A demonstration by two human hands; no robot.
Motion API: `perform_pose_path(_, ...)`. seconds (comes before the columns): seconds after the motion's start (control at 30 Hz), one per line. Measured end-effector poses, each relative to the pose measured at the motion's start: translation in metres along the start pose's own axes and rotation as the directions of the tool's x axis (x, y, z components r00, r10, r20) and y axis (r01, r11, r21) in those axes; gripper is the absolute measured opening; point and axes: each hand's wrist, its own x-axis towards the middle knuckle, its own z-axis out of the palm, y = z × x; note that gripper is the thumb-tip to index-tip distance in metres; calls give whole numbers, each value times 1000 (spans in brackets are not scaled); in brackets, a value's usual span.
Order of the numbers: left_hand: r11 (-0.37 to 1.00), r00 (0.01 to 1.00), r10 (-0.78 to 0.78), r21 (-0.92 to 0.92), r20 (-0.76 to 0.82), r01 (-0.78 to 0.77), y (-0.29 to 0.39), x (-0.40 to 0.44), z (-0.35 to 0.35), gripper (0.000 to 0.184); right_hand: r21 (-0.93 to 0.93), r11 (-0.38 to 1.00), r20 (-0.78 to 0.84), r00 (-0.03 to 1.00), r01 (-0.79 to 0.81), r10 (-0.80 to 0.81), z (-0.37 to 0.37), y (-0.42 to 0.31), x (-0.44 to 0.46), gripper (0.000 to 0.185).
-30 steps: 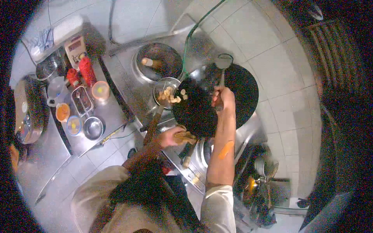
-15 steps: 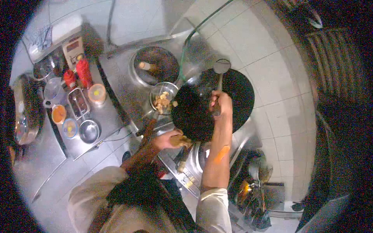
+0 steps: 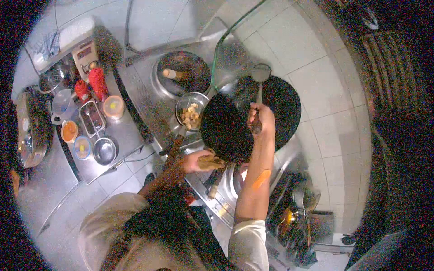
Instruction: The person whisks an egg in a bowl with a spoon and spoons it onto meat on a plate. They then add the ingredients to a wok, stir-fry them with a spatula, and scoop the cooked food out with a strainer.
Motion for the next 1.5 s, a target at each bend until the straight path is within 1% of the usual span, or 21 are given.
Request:
perform_pose_path(0.03, 804, 967, 246, 541, 73, -245, -4, -3, -16, 60, 26, 1000, -27, 1000, -4, 5, 2, 1, -5, 21)
perform_pose_path(0.07, 287, 880, 392, 873, 269, -395, -7, -3, -30, 60, 50, 999, -48, 999, -2, 4, 3, 3, -7, 22)
perform_pose_path(0.1, 123, 770, 409, 807, 489, -578, -4, 7, -50, 65, 68, 998, -60, 998, -11, 15, 3, 3, -6, 20)
perform_pose_path(0.23, 290, 852, 429, 848, 298, -443, -14, 5, -46, 67, 160, 987, 28, 999, 33, -38, -13, 4, -13, 15)
perform_pose_path(0.3, -245, 838, 420, 933, 349, -265, -15, -4, -30, 65, 269, 963, 112, 994, -22, -8, -32, 4, -17, 17)
perform_pose_path(0.4, -276, 829, 457, 937, 323, -214, -34, -6, 6, 59, 345, 937, 123, 992, -52, 10, -69, 13, -37, 22)
perform_pose_path(0.43, -75, 867, 461, 982, 188, -173, -41, -1, 10, 56, 375, 924, 159, 987, -81, 22, -83, 19, -45, 25)
perform_pose_path(0.47, -88, 882, 435, 983, 183, -161, -45, 1, 13, 56, 403, 913, 142, 990, -68, 11, -96, 25, -52, 25)
perform_pose_path(0.53, -404, 894, 394, 914, 213, -40, -56, -1, 34, 47, 540, 836, 246, 968, -98, -46, -125, 39, -70, 30)
perform_pose_path(0.67, -712, 838, 257, 681, 481, -172, -85, 21, 2, 54, 707, 699, 253, 961, -105, -112, -192, 76, -102, 27)
perform_pose_path(0.77, -321, 899, 372, 941, 233, -111, -123, 35, 7, 44, 786, 616, 170, 976, -53, -133, -239, 110, -124, 14)
perform_pose_path(0.8, -328, 918, 331, 939, 221, -108, -133, 47, 3, 44, 815, 573, 192, 973, -83, -131, -257, 123, -127, 14)
perform_pose_path(0.83, 288, 898, 429, 957, -102, -29, -141, 63, -2, 38, 812, 578, 171, 981, -86, -94, -274, 135, -133, 13)
perform_pose_path(0.87, 795, 840, 326, 607, -434, 6, -150, 76, -7, 32, 830, 554, 145, 984, -65, -103, -291, 151, -136, 13)
perform_pose_path(1.0, 783, 826, 294, 617, -482, 82, -187, 105, -29, 32, 874, 475, 163, 982, -98, -96, -349, 194, -148, 18)
perform_pose_path(1.07, -59, 911, 359, 979, 201, -193, -209, 108, -69, 19, 867, 484, 137, 990, -118, -4, -380, 219, -146, 21)
perform_pose_path(1.17, -201, 920, 384, 980, 73, 6, -230, 141, -113, 20, 863, 496, 87, 996, -92, 32, -428, 256, -143, 19)
perform_pose_path(1.27, 70, 954, 279, 993, -115, 99, -201, 162, -302, 44, 867, 488, 120, 993, -98, -14, -470, 288, -136, 21)
perform_pose_path(1.33, 319, 851, 372, 912, -371, 258, -247, 177, -222, 29, 880, 446, 202, 979, -164, -38, -493, 311, -129, 20)
perform_pose_path(1.4, 713, 589, 444, 664, -675, 224, -294, 203, -127, 17, 880, 454, 166, 986, -137, -24, -503, 321, -125, 16)
perform_pose_path(1.5, 681, 562, 488, 694, -668, 234, -305, 217, -126, 17, 800, 589, 136, 991, -119, 16, -515, 320, -132, 17)
